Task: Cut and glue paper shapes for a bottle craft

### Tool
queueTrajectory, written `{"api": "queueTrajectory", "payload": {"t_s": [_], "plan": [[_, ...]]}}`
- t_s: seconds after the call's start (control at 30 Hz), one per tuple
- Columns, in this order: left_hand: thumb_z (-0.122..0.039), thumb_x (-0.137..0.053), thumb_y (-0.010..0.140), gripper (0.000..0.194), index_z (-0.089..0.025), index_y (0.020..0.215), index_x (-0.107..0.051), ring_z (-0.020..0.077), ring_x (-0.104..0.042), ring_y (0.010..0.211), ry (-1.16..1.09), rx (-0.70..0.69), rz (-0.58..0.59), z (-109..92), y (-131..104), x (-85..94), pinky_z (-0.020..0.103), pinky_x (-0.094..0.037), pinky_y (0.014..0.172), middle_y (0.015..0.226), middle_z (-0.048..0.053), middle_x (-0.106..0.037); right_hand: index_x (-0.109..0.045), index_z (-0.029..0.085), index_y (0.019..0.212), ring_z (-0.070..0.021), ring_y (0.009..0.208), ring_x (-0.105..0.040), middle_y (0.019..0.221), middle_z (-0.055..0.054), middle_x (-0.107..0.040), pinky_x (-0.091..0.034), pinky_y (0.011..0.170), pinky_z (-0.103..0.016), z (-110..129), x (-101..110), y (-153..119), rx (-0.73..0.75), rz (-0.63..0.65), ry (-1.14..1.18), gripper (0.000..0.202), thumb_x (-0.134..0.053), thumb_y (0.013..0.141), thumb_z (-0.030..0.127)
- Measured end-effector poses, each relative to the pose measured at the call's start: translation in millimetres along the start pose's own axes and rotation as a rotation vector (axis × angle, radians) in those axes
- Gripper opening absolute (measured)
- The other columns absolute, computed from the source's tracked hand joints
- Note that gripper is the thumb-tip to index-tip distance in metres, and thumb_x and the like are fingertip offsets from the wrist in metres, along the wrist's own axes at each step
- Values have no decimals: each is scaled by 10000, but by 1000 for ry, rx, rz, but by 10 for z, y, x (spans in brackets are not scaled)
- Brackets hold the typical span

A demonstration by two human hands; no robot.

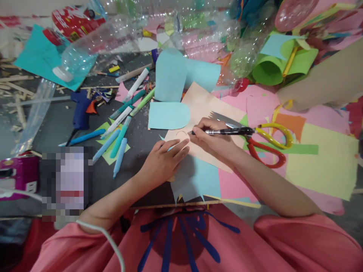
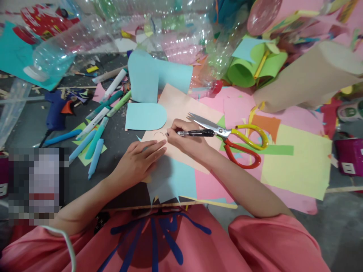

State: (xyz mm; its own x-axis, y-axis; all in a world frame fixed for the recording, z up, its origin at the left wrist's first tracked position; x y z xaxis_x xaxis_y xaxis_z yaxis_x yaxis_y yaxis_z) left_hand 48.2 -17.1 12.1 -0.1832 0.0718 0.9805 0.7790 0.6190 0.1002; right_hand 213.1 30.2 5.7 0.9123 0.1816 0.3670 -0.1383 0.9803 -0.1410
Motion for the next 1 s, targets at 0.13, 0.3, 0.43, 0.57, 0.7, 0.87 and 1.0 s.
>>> {"api": "queueTrajectory", "payload": {"t_s": [0.13,0.3,0.43,0.57,0.7,0.87,1.0], "plan": [[-152,-497,930,318,-140,1221,-625,234,-589,1160,-3,-6,-13,0,-2,0,393,-448,887,1367,65,-621,-449,204,591,-113,609,-445,608,26,-498,-355,609,-307,9,-11,-5,-36,43,-18,260,-563,825,219],[-128,-494,919,348,-145,1246,-610,237,-582,1173,-11,4,15,-6,0,-8,393,-441,899,1376,83,-612,-402,218,569,-118,595,-435,577,33,-468,-342,586,-303,19,21,-2,-8,-56,13,293,-546,822,191],[-133,-490,921,350,-159,1249,-611,239,-580,1182,-12,9,37,-8,-1,-6,390,-437,904,1382,88,-606,-410,219,563,-119,592,-423,565,37,-457,-343,597,-305,45,17,3,26,-26,-17,296,-552,822,213],[-136,-477,931,340,-153,1242,-614,236,-586,1178,-4,14,30,-8,-1,8,388,-438,900,1383,72,-606,-403,219,564,-120,590,-414,561,37,-450,-336,598,-305,31,8,7,16,2,-59,300,-546,827,198],[-126,-478,926,340,-146,1238,-614,232,-589,1174,-10,9,17,-15,6,13,383,-441,900,1370,72,-616,-373,223,556,-121,588,-411,555,40,-442,-329,586,-302,-2,35,13,42,-84,-10,322,-536,831,180],[-129,-471,931,323,-144,1215,-624,231,-596,1160,4,6,-4,-19,10,12,382,-445,883,1359,72,-624,-393,217,565,-111,580,-396,563,46,-426,-312,570,-295,36,12,4,32,-23,-34,306,-548,825,174],[-116,-474,919,332,-138,1214,-626,233,-597,1158,1,8,-4,-15,5,12,391,-453,879,1359,70,-624,-377,220,566,-115,585,-398,553,46,-424,-316,575,-295,15,37,10,59,-65,-54,324,-551,836,183]]}}
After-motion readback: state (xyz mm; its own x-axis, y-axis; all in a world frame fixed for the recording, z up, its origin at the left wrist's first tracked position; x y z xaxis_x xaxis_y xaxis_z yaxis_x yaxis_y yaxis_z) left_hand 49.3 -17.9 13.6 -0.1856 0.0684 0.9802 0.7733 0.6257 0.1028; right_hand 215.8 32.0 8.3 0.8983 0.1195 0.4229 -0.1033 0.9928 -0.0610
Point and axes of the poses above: each hand's wrist, its own y-axis towards the middle knuckle, its own x-axis out of the back of the hand, z = x × y, the point moved 4 cm from there along y, towards the middle knuckle
